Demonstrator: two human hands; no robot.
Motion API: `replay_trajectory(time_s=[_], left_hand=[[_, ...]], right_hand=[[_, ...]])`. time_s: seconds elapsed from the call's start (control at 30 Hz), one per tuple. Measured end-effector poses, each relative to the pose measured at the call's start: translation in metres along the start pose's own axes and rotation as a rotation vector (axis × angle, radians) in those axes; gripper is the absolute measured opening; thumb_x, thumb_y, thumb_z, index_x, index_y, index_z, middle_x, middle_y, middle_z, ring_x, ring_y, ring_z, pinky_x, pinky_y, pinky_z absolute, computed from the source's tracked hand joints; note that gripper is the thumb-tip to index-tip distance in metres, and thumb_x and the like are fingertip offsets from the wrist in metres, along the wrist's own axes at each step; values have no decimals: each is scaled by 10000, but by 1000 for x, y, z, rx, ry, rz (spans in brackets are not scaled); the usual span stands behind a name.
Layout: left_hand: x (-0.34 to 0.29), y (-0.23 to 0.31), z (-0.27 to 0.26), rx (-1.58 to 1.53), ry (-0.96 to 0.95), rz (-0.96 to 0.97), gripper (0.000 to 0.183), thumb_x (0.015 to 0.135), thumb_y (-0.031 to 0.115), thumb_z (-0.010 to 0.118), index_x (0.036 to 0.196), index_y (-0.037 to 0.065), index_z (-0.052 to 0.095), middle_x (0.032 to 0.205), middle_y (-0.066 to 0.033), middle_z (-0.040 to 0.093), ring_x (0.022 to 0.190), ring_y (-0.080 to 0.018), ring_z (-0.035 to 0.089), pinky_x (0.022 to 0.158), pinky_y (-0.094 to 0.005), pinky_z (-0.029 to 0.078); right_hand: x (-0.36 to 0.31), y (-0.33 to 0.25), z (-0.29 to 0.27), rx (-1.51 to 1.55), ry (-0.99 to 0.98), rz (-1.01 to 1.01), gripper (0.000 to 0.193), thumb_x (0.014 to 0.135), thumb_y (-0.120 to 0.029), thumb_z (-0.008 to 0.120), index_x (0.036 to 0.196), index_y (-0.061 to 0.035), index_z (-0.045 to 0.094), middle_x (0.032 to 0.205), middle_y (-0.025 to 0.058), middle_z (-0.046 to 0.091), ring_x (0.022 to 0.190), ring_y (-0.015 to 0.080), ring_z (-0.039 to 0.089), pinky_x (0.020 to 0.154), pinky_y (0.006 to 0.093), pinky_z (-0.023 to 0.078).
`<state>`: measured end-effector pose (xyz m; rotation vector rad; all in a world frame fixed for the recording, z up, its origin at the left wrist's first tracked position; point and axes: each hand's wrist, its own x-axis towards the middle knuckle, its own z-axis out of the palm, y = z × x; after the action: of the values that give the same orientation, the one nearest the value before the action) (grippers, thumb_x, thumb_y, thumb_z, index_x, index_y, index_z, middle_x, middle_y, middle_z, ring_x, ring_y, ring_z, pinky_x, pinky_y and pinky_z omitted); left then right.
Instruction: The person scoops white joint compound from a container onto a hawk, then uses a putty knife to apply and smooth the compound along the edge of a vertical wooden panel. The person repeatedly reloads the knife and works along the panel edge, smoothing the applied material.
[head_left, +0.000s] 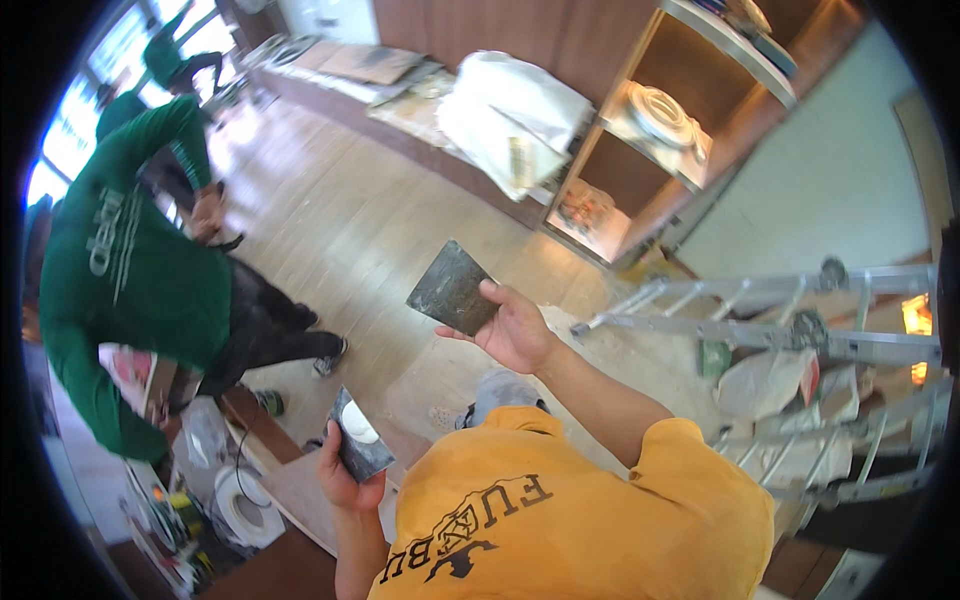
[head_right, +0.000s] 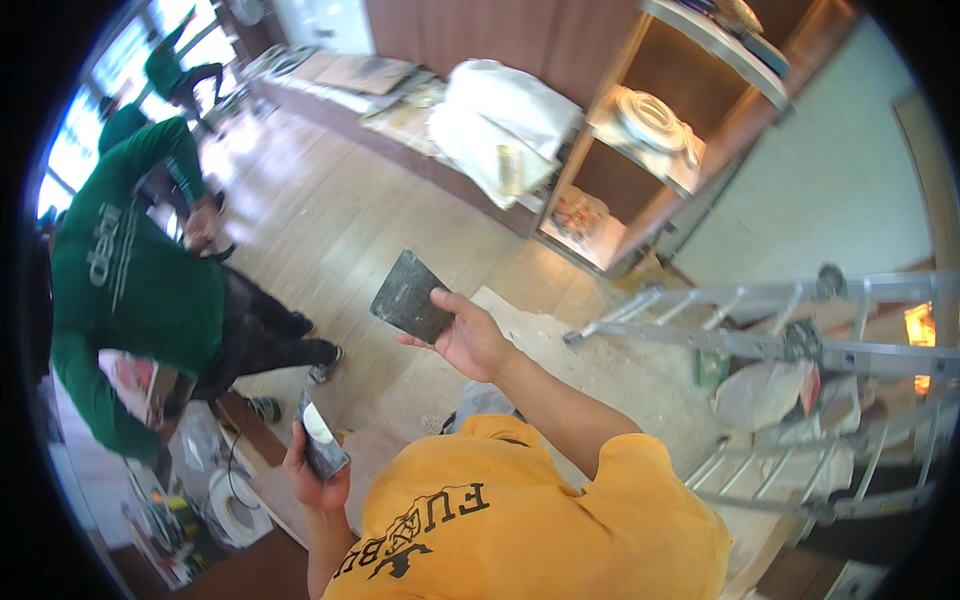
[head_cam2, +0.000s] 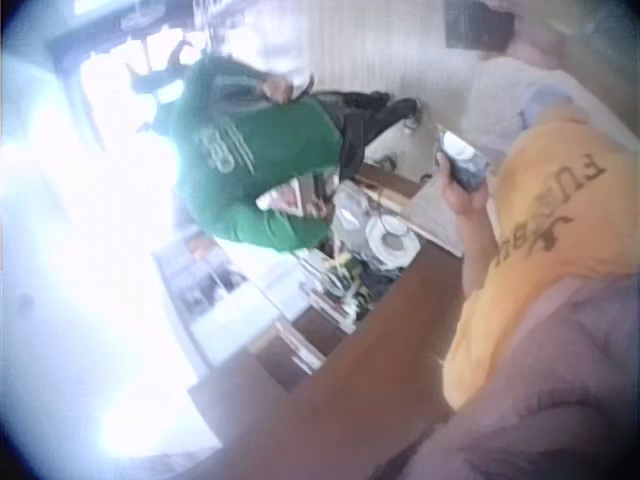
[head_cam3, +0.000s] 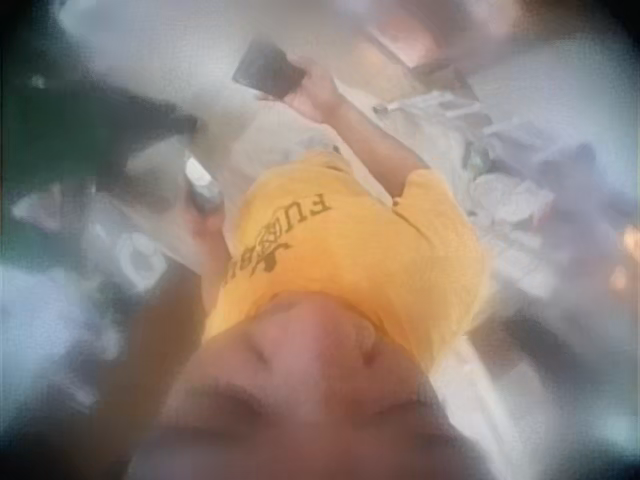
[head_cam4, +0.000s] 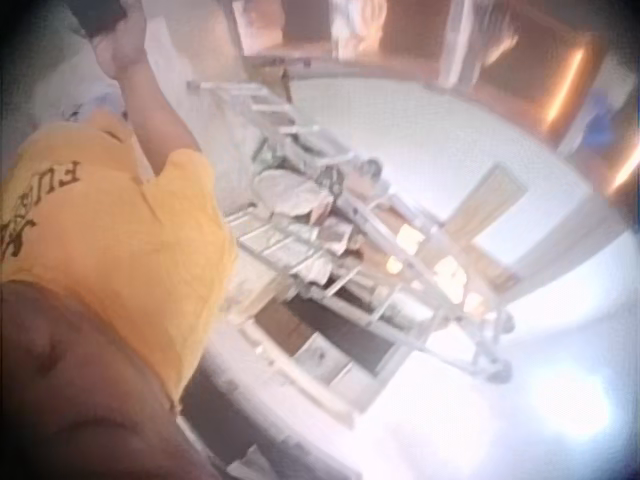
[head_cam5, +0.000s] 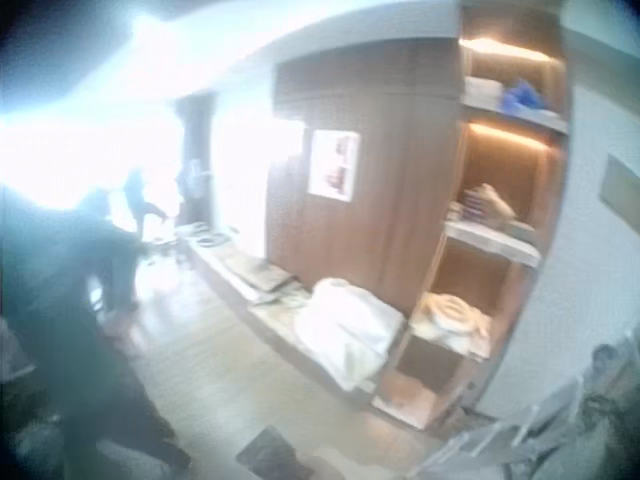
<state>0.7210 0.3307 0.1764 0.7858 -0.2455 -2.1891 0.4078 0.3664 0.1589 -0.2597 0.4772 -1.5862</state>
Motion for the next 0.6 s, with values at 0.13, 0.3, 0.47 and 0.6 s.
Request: replay_trajectory(time_s=[0.13, 0.3, 0.47, 0.6], left_hand=[[29, -71, 67, 266, -143, -174, 400, 1041, 329, 446, 1343, 77, 521, 1184, -140, 670, 743, -162, 694, 489, -301, 542], [42, -193, 153, 408, -203, -381, 382, 1031, 349, 474, 1310, 97, 541, 1143, -73, 685, 769, -161, 693, 495, -280, 508], [36, -292, 212, 531, -295, -449, 322, 1021, 356, 502, 1227, 118, 570, 1020, -17, 697, 768, -156, 685, 499, -277, 490], [47, -341, 252, 600, -476, -499, 336, 1016, 333, 512, 1265, 110, 558, 1120, -17, 683, 932, -165, 678, 700, -305, 536]], right_hand=[[-75, -42, -21, -63, 154, -111, 481, 1057, -318, 418, 1435, -20, 418, 1420, 102, 522, 1295, 242, 518, 1105, 449, 399], [-158, -79, -54, -210, 230, -274, 644, 1056, -435, 433, 1496, 24, 335, 1441, 112, 488, 1318, 148, 454, 1125, 298, 337], [-234, -142, -85, -584, 351, -384, 716, 1050, -491, 410, 1509, 46, 296, 1508, 148, 407, 1395, 206, 362, 1166, 297, 245], [-289, -210, -93, -818, 303, -503, 769, 1004, -519, 501, 1519, 13, 293, 1521, 148, 378, 1407, 234, 343, 1180, 360, 226]])
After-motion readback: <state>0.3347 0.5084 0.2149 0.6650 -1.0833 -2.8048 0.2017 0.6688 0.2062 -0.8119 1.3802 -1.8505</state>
